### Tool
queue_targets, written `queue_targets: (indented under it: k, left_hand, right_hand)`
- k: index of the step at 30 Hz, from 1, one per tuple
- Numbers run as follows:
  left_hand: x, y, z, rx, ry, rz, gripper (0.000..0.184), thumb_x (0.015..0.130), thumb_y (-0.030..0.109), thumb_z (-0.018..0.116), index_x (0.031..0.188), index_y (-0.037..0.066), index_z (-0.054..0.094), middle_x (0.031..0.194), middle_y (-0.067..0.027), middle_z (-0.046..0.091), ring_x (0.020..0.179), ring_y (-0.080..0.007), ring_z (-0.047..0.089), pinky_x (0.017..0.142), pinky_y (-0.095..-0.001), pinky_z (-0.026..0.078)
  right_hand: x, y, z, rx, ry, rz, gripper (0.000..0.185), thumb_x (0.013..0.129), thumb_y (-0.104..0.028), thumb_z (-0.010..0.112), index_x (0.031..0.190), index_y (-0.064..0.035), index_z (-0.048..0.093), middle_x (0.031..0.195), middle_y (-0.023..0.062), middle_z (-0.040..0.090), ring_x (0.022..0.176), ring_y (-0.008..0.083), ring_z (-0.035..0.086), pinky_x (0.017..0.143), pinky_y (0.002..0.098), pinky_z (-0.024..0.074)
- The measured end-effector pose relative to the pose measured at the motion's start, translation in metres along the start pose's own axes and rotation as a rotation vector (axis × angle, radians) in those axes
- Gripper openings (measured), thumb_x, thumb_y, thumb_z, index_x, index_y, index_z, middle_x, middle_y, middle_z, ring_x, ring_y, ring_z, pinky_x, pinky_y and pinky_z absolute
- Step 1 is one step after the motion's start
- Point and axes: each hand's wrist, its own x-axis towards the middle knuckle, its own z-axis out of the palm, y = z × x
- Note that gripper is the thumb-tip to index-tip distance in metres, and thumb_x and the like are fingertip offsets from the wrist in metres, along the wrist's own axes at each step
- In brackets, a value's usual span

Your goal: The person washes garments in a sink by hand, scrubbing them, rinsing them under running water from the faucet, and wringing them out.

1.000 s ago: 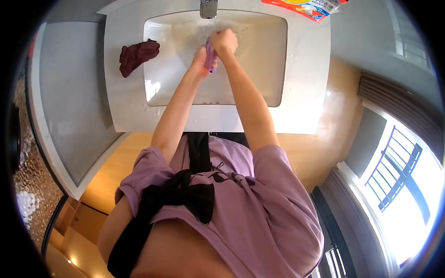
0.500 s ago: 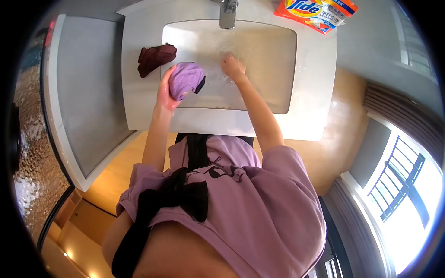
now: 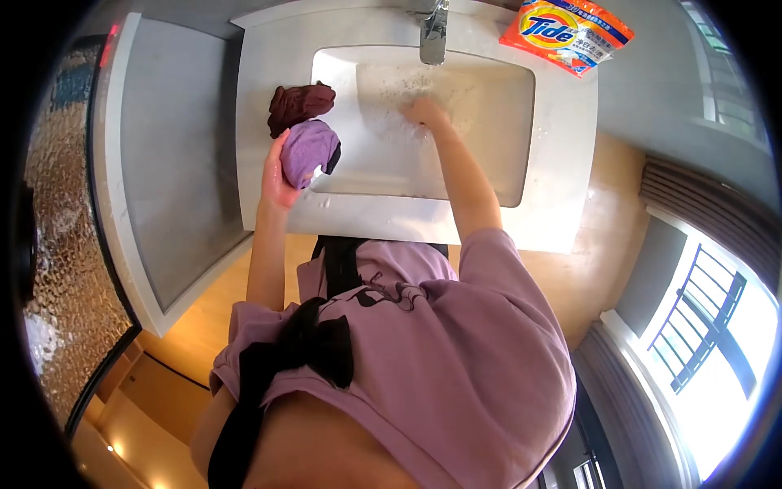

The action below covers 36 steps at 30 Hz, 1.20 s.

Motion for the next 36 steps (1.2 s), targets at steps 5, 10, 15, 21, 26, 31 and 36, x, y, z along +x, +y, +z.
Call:
queue_targets:
  k: [5, 10, 15, 21, 26, 31, 36]
  left_hand:
    - [0.001, -0.002, 0.004, 0.039, 0.024, 0.012, 0.037, 0.08, 0.034, 0.057, 0.105, 0.008, 0.052, 0.099, -0.0038, 0.057, 0.09, -0.0155, 0.056, 0.074, -0.0285, 0.044]
    - [0.012, 0.003, 0.007, 0.445, 0.092, 0.184, 0.034, 0.078, 0.034, 0.06, 0.096, 0.006, 0.056, 0.089, -0.0018, 0.057, 0.081, -0.0099, 0.053, 0.067, -0.0245, 0.042]
    - [0.022, 0.019, 0.014, 0.856, 0.138, 0.729, 0.032, 0.075, 0.03, 0.062, 0.079, -0.001, 0.059, 0.068, -0.0023, 0.057, 0.062, -0.0133, 0.053, 0.059, -0.027, 0.041]
    - [0.041, 0.038, 0.012, 1.475, 0.379, 1.105, 0.03, 0.069, 0.026, 0.063, 0.081, 0.0, 0.056, 0.087, -0.0106, 0.054, 0.08, -0.0306, 0.054, 0.066, -0.0378, 0.044]
    - [0.086, 0.046, -0.018, 1.604, 0.394, 1.09, 0.032, 0.07, 0.016, 0.057, 0.096, 0.001, 0.045, 0.099, -0.0179, 0.048, 0.087, -0.0346, 0.052, 0.07, -0.0432, 0.044]
    - [0.101, 0.042, -0.032, 1.44, 0.594, 1.018, 0.045, 0.07, 0.024, 0.06, 0.105, 0.002, 0.046, 0.103, -0.0199, 0.05, 0.097, -0.0367, 0.049, 0.081, -0.045, 0.041]
    - [0.088, 0.054, -0.02, 2.159, -0.001, 1.62, 0.039, 0.078, 0.011, 0.045, 0.116, 0.007, 0.047, 0.117, -0.0139, 0.048, 0.109, -0.0284, 0.043, 0.091, -0.0445, 0.032]
  right_hand:
    - [-0.05, 0.007, -0.018, 0.062, -0.037, 0.039, 0.034, 0.076, -0.03, 0.047, 0.101, -0.0103, 0.059, 0.081, 0.0096, 0.063, 0.073, 0.0243, 0.06, 0.07, 0.0351, 0.0466]
    - [-0.105, 0.043, -0.021, -0.053, 0.239, -0.159, 0.034, 0.078, -0.026, 0.045, 0.108, -0.0138, 0.056, 0.1, 0.0116, 0.06, 0.092, 0.028, 0.056, 0.081, 0.0373, 0.0434]
    - [-0.132, 0.047, -0.032, 0.015, 0.237, -0.096, 0.035, 0.08, -0.025, 0.045, 0.112, -0.0151, 0.054, 0.106, 0.0129, 0.057, 0.099, 0.0299, 0.053, 0.086, 0.0371, 0.0409]
    - [-0.134, 0.026, -0.026, 0.409, 0.048, -0.409, 0.04, 0.079, -0.022, 0.055, 0.115, -0.0049, 0.05, 0.093, 0.0101, 0.061, 0.089, 0.0164, 0.057, 0.079, 0.0283, 0.0433]
    - [-0.135, 0.007, -0.021, 0.472, -0.049, -0.571, 0.04, 0.08, -0.011, 0.055, 0.118, -0.0023, 0.046, 0.09, 0.0047, 0.057, 0.082, 0.0109, 0.054, 0.076, 0.024, 0.0441]
    - [-0.1, 0.026, -0.01, 0.124, 0.226, -0.657, 0.033, 0.077, -0.018, 0.061, 0.107, -0.0064, 0.054, 0.075, 0.0055, 0.061, 0.071, 0.0151, 0.058, 0.066, 0.029, 0.0489]
    - [-0.084, 0.018, -0.03, -0.153, 0.215, -0.569, 0.045, 0.077, -0.042, 0.055, 0.107, -0.0082, 0.057, 0.104, 0.0155, 0.058, 0.098, 0.0308, 0.054, 0.085, 0.0393, 0.041]
